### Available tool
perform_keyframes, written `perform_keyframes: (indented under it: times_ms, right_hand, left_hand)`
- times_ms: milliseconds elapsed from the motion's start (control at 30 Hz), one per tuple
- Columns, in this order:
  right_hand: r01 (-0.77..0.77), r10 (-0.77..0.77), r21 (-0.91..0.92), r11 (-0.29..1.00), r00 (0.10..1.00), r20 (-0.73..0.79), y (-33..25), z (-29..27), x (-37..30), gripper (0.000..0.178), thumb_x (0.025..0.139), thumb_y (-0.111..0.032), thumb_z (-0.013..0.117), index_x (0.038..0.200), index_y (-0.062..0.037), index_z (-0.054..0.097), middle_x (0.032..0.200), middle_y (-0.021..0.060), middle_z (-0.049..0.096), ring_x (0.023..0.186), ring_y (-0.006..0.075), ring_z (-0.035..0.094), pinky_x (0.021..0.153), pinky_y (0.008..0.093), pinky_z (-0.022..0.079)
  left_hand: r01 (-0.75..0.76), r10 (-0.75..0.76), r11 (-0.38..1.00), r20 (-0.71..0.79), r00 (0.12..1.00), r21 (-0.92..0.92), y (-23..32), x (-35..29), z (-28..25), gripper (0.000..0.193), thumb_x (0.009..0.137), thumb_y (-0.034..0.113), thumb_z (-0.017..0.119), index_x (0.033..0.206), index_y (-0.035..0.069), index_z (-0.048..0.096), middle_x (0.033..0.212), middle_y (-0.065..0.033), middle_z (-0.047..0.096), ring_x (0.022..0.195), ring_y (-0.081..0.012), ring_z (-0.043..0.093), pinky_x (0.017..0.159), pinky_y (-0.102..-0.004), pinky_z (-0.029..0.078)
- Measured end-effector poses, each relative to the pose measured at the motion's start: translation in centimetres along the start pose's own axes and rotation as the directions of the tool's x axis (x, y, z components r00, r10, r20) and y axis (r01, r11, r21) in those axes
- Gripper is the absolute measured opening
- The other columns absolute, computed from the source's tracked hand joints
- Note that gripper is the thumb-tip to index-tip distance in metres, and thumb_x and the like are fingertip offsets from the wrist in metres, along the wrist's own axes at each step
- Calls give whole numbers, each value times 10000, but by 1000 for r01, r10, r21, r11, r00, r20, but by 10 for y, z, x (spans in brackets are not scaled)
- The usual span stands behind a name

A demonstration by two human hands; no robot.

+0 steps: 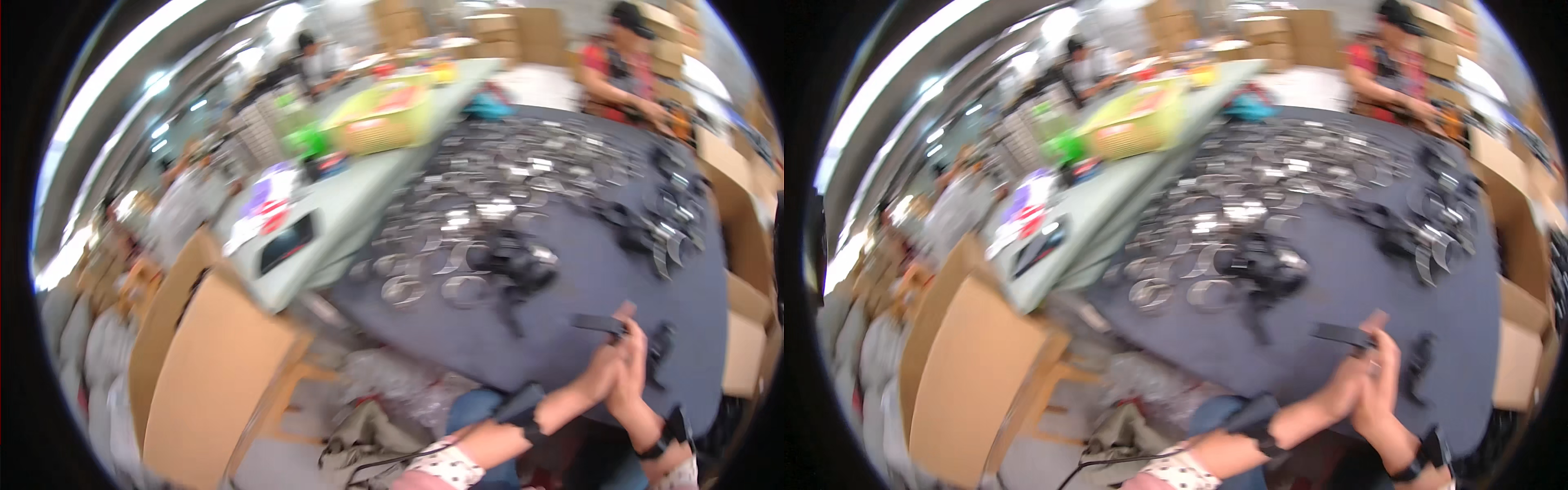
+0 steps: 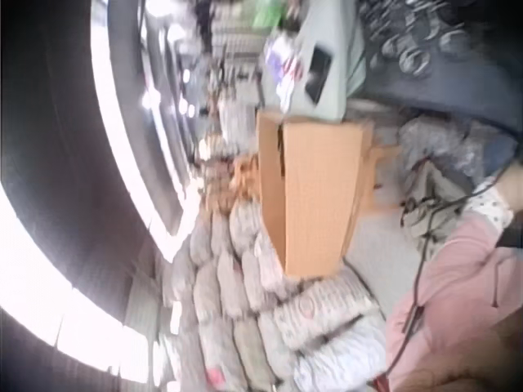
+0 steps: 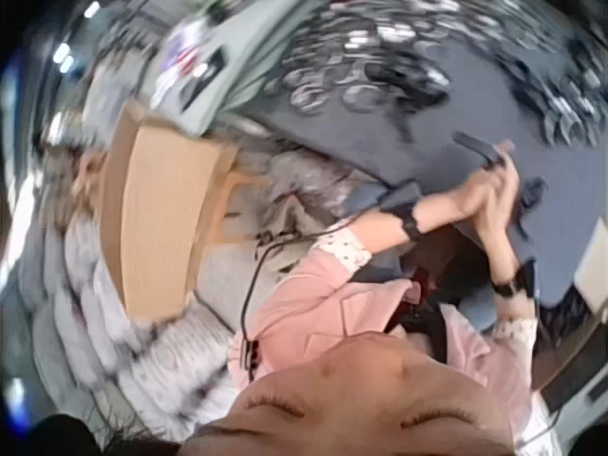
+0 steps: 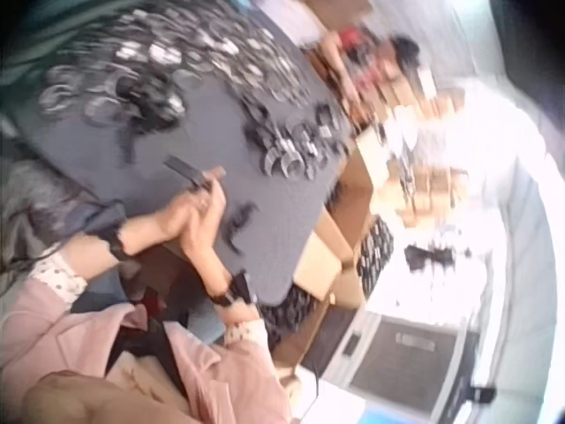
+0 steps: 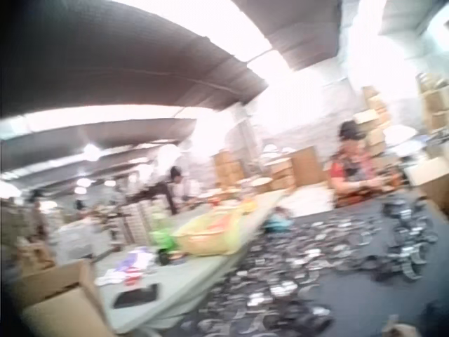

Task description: Assembling black plastic components with metal rings in a factory setting.

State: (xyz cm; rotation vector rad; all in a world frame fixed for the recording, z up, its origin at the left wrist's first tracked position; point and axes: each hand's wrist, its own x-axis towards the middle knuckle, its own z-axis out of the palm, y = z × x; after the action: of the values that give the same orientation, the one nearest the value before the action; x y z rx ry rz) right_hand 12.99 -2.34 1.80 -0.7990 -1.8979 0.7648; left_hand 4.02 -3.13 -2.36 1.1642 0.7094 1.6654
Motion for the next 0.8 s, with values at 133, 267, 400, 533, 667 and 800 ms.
perform_keyframes:
  times_ms: [133, 267, 400, 533, 667, 800]
  right_hand:
    - [236, -244, -123, 964, 968, -55, -22, -41, 16, 586, 793, -108, 539, 1326, 89, 396, 1289, 265, 443, 1180, 386, 459, 1017, 444, 360]
    - [-70, -72, -444, 893, 953, -295, 19, -123, 17, 551, 782, -58, 601, 1297, 52, 438, 1247, 232, 475, 1161, 374, 471, 1011, 419, 368]
    - [-322, 124, -648, 690, 935, -332, 120, -195, -11, 529, 803, -133, 664, 1266, 31, 467, 1222, 212, 497, 1136, 385, 475, 984, 432, 391]
    - [-244, 82, -697, 675, 963, -257, 149, -164, 31, 580, 803, -196, 692, 1298, 1, 461, 1249, 209, 493, 1160, 380, 462, 990, 430, 387]
    - [-197, 72, -777, 598, 979, -193, 165, -117, 107, 617, 804, -273, 697, 1321, -39, 454, 1323, 192, 443, 1258, 387, 379, 1022, 483, 327]
    - [121, -295, -758, 641, 951, -98, 125, -81, 183, 470, 758, -223, 705, 1172, -51, 563, 1196, 136, 527, 1137, 343, 478, 948, 456, 381]
  left_hand:
    - [202, -186, 958, 93, 978, -201, 45, 14, 13, 767, 963, 435, 457, 1492, 3, 106, 1553, -171, 143, 1444, -275, 139, 1162, -400, 144]
    - [263, -294, 892, 31, 955, 367, 33, 12, 15, 754, 906, 362, 609, 1465, 30, 228, 1531, -196, 156, 1399, -338, 260, 1100, -467, 295]
    - [183, -320, 779, 130, 939, 599, 30, 12, 28, 663, 871, 333, 664, 1393, 53, 365, 1496, -220, 171, 1354, -365, 321, 1073, -477, 341]
    - [57, -296, 611, 161, 942, 790, 38, 9, 22, 682, 841, 343, 688, 1379, 62, 375, 1482, -254, 153, 1327, -451, 309, 1065, -510, 338]
    - [16, -282, 517, 153, 947, 856, 43, 17, 18, 687, 832, 337, 692, 1379, 67, 377, 1473, -269, 162, 1323, -465, 290, 1060, -508, 340]
    - [-31, -257, 433, 156, 954, 901, 52, 22, 11, 679, 818, 324, 700, 1366, 65, 394, 1463, -276, 182, 1307, -467, 295, 1046, -508, 350]
